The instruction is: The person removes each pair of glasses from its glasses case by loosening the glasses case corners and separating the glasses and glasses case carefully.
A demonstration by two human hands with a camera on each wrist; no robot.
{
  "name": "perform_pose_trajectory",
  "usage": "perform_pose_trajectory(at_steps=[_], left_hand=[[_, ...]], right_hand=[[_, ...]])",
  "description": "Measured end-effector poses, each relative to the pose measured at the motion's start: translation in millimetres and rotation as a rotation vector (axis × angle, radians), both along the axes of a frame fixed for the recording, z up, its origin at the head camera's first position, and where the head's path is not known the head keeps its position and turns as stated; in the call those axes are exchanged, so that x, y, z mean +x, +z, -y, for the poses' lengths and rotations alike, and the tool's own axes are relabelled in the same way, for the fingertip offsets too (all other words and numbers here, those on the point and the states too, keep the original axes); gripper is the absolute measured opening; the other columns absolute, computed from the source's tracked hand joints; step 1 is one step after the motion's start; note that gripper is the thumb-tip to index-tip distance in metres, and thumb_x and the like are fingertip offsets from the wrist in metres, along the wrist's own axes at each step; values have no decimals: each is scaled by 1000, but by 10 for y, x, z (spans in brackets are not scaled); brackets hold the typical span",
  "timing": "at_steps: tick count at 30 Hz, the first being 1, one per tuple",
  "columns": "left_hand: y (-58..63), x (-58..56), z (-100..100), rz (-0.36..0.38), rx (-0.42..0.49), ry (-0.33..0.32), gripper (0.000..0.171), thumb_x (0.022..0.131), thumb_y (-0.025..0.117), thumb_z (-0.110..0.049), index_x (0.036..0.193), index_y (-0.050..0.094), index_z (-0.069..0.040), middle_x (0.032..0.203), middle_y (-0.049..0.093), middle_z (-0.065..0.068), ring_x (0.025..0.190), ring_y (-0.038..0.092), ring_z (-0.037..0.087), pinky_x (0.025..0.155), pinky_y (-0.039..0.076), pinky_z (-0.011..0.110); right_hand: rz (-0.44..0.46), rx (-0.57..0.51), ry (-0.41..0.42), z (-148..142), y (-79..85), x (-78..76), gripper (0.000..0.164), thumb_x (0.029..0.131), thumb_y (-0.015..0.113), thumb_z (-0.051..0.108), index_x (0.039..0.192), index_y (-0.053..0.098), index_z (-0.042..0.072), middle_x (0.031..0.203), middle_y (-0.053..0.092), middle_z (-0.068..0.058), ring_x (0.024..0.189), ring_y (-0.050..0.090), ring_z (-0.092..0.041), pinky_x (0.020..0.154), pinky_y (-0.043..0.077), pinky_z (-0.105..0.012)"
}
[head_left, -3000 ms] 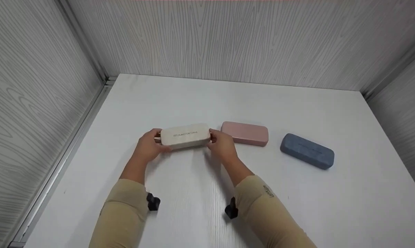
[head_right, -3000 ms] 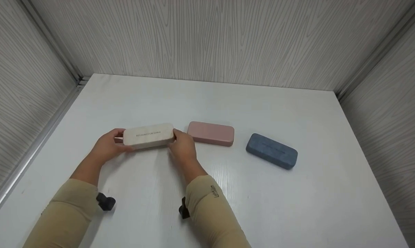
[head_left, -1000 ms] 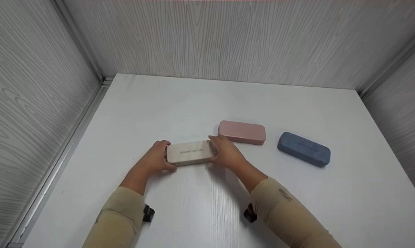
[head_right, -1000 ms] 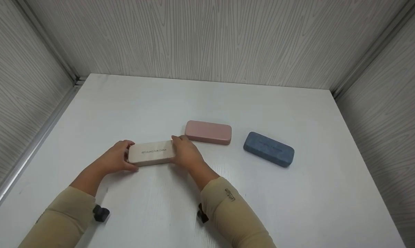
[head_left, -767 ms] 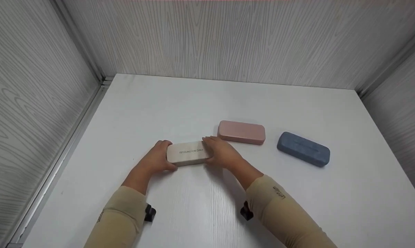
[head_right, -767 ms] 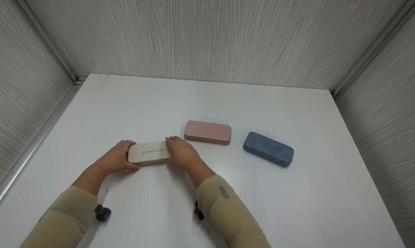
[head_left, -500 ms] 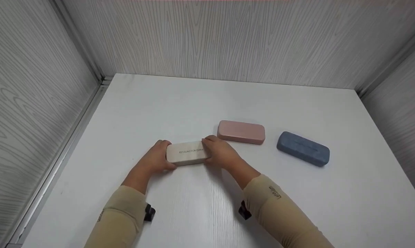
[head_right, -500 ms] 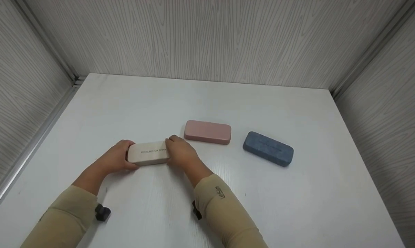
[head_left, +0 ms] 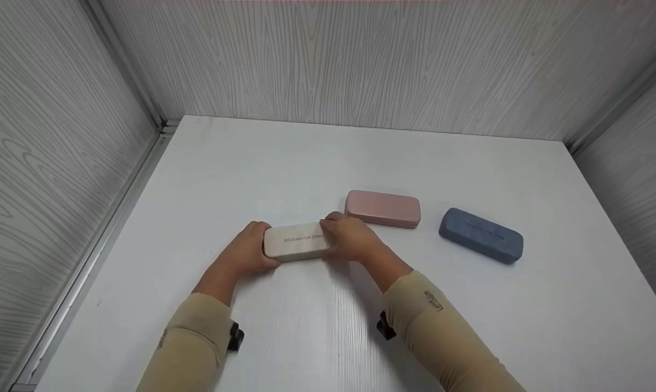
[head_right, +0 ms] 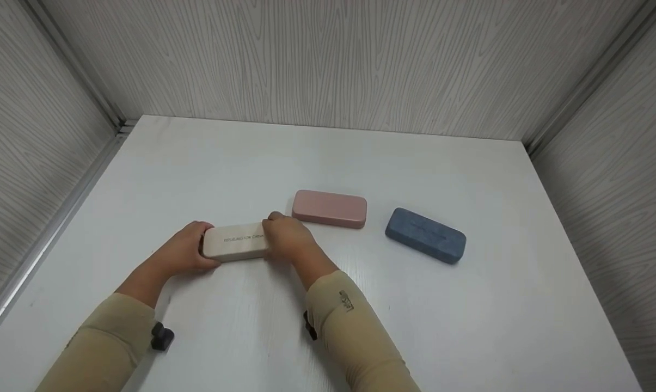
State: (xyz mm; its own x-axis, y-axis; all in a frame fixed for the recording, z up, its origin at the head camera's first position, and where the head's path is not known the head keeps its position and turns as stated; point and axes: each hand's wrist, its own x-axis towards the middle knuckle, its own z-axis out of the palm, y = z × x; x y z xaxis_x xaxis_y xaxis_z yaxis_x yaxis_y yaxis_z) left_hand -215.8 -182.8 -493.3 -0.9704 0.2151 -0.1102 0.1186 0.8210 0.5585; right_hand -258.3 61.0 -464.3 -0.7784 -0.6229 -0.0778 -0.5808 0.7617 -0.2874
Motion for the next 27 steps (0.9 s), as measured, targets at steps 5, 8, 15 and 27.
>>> perform_pose_trajectory(at_steps=[5, 8, 15, 27], left_hand=[[-18, -19, 10, 9, -11, 0, 72, 65, 79, -24, 121, 42, 1, 110, 47, 11, 96, 46, 22, 93, 39, 37], [-19, -15, 13, 11, -15, 0, 72, 65, 79, -24, 122, 42, 1, 111, 47, 11, 97, 46, 22, 93, 39, 38], [-15, 1, 17, 42, 3, 28, 73, 66, 79, -25, 123, 41, 0, 113, 47, 10, 101, 46, 22, 95, 38, 38], [-34, -9, 14, 88, 52, 61, 77, 65, 82, -26, 125, 41, -2, 117, 46, 9, 108, 47, 22, 99, 36, 38]], right_hand=[[47, -2, 2, -10, 13, -32, 74, 72, 77, 34, 134, 47, 8, 130, 49, -6, 117, 48, -20, 98, 39, -31], [76, -6, 10, -18, 40, -48, 75, 71, 77, 35, 134, 46, 8, 132, 48, -7, 121, 45, -20, 100, 37, -32], [102, 11, 54, -43, 97, -88, 66, 78, 72, 32, 134, 47, 7, 133, 48, -8, 124, 42, -21, 103, 33, -32], [132, 5, 133, -108, 156, -174, 58, 84, 65, 31, 133, 47, 5, 133, 49, -10, 126, 41, -22, 105, 30, -32]])
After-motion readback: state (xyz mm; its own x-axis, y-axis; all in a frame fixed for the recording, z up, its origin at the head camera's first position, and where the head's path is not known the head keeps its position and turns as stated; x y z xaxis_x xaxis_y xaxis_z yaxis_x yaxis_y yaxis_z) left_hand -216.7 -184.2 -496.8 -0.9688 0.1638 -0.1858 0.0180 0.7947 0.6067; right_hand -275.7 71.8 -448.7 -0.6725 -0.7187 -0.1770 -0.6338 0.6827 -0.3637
